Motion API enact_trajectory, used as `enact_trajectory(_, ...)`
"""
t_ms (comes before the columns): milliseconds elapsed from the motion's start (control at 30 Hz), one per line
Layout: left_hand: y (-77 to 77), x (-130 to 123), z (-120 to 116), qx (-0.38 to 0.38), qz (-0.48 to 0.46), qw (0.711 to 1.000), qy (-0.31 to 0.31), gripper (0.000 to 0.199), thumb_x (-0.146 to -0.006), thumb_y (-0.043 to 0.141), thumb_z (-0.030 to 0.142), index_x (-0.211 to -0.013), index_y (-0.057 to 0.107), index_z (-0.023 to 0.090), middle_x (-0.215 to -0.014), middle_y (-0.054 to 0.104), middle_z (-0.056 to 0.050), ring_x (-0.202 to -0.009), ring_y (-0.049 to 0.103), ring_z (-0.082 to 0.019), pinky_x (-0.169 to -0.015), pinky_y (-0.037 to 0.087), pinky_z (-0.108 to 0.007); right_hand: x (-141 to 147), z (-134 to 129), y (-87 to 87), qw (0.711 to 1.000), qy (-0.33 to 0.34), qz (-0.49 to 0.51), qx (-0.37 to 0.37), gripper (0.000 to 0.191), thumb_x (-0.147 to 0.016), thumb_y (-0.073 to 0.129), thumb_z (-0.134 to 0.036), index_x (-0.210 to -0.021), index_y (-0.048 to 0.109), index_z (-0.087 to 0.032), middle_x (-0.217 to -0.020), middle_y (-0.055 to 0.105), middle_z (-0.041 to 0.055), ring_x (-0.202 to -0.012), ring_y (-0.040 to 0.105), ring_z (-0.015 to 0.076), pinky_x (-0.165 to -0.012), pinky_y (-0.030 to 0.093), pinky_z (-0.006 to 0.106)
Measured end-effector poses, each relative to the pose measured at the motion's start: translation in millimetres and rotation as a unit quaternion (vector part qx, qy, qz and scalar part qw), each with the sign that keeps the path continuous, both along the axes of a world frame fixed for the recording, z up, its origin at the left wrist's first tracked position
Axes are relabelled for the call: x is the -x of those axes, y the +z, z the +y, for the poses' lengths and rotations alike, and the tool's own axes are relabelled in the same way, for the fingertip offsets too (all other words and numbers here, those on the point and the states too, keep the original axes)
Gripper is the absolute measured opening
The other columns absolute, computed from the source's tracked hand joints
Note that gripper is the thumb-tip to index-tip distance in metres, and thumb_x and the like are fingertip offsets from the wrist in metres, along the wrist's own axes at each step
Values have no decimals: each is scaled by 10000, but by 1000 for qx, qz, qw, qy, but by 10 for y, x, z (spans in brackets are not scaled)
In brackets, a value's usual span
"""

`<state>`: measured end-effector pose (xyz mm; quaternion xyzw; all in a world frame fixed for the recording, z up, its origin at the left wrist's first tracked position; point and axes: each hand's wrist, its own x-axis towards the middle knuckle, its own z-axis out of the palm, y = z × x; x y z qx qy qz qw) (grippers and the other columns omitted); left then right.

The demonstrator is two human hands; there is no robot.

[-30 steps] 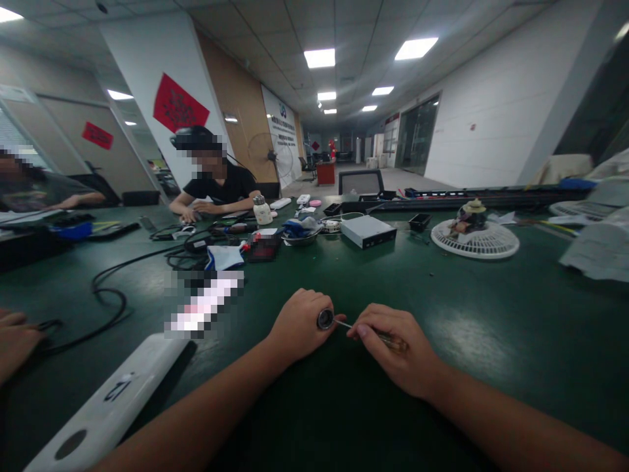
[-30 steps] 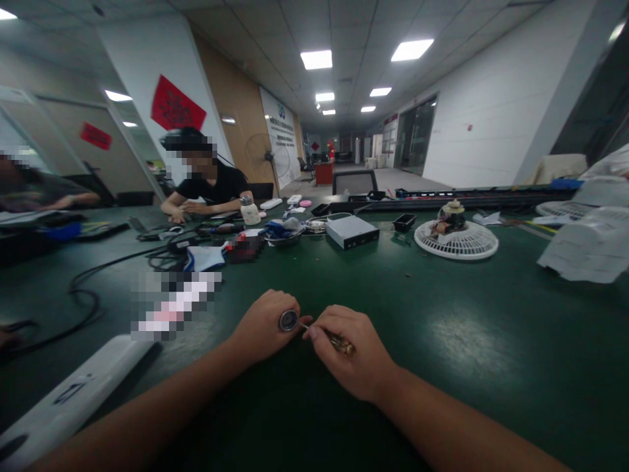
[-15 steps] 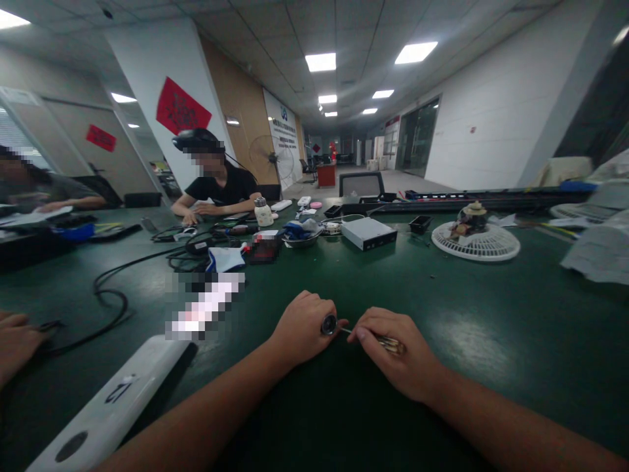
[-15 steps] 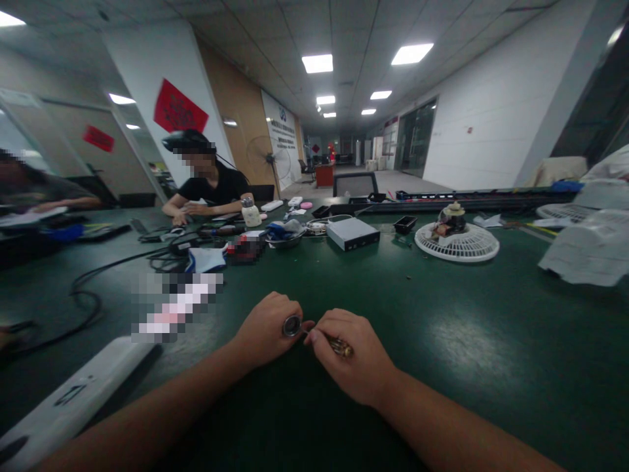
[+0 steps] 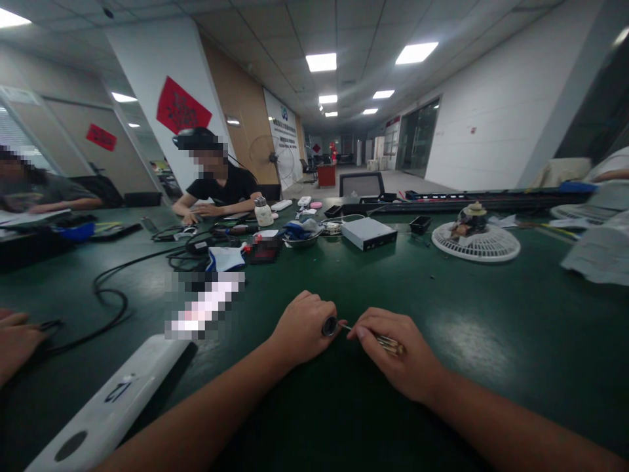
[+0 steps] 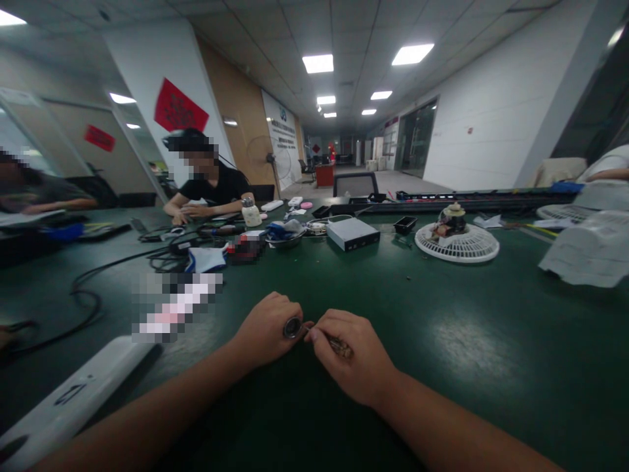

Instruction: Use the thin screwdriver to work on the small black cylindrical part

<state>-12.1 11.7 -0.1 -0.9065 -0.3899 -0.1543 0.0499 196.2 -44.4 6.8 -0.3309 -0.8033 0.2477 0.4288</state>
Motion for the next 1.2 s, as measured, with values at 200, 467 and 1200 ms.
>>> enact_trajectory(200, -1, 6, -6, -2, 6, 1000, 11, 259, -923, 536, 392, -761, 573, 194, -757, 636, -32, -699, 538, -181, -682, 362, -328, 22, -17, 13, 998, 60, -11, 10, 182, -953, 525, -189, -904, 699, -207, -932, 697, 38, -878, 652, 165, -791, 507, 296)
enact_trajectory(467, -3, -7, -6, -7, 11, 1000, 14, 241, -914, 551, 378, -762, 579, 193, -767, 639, -37, -707, 546, -181, -678, 370, -329, 8, 10, -15, 1000, -1, -12, 0, 192, -957, 511, -175, -853, 673, -188, -854, 671, 38, -790, 635, 156, -727, 485, 285)
enact_trajectory(1200, -2, -6, -16, 8, 39, 999, 37, 252, -919, 509, 380, -753, 572, 201, -725, 651, -31, -676, 581, -189, -671, 383, -334, 16, -4, -2, 998, 51, -29, 37, 190, -965, 515, -185, -893, 690, -199, -866, 671, 29, -805, 634, 155, -737, 477, 278)
